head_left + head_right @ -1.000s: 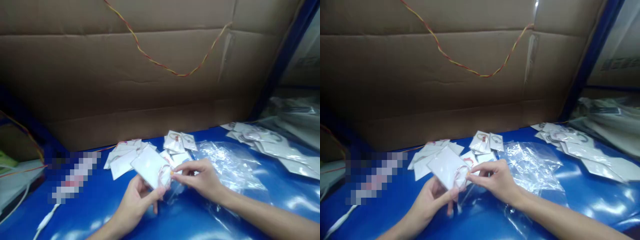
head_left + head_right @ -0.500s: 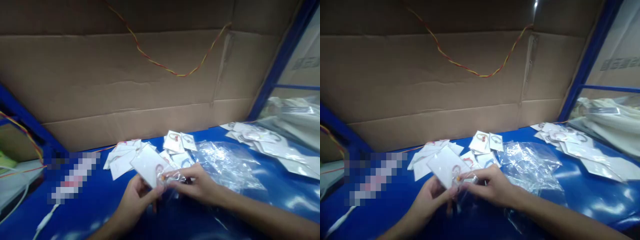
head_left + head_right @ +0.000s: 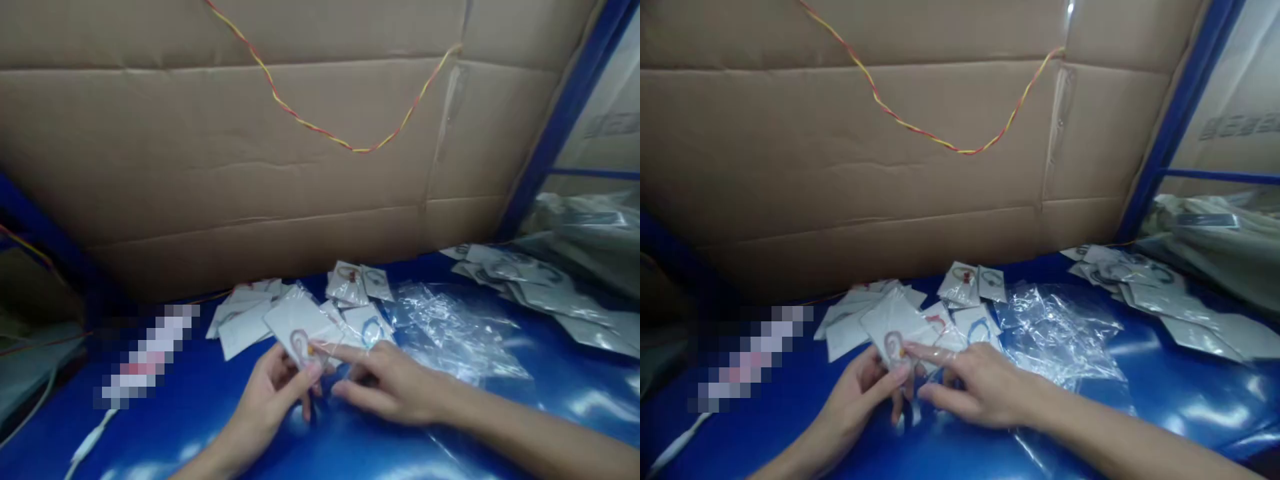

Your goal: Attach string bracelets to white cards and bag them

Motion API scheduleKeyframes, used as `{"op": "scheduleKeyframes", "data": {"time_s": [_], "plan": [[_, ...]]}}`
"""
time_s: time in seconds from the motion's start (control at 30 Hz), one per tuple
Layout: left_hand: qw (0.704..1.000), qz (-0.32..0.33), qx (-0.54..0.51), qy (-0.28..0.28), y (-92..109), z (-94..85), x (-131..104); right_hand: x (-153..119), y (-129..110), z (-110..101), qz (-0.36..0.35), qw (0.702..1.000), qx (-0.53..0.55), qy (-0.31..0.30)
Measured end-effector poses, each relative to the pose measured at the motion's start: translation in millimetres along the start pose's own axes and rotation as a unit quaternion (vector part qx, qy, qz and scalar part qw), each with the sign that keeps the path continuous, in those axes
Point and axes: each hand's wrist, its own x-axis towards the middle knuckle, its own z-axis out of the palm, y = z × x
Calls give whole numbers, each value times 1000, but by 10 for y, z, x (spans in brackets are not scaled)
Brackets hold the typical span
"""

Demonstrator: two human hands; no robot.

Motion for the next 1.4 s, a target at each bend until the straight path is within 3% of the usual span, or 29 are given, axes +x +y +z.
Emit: {"op": "scheduleKeyframes", "data": {"time_s": [0.27, 0.63, 0.9, 1.13, 1.4], "plan": [[1000, -7, 6, 23, -30, 8, 39, 2, 139, 75, -35, 995, 1, 94], [999, -7, -26, 41, -64, -15, 45, 34, 222, 133, -107, 961, -18, 255], [1000, -6, -11, 25, -90, -32, 53, 18, 216, 127, -128, 977, -31, 170], [1000, 0, -6, 16, -45, -7, 51, 22, 117, 62, -48, 992, -89, 77], [999, -1, -39, 7, -63, -15, 22, 23, 124, 74, -30, 984, -159, 69]]}}
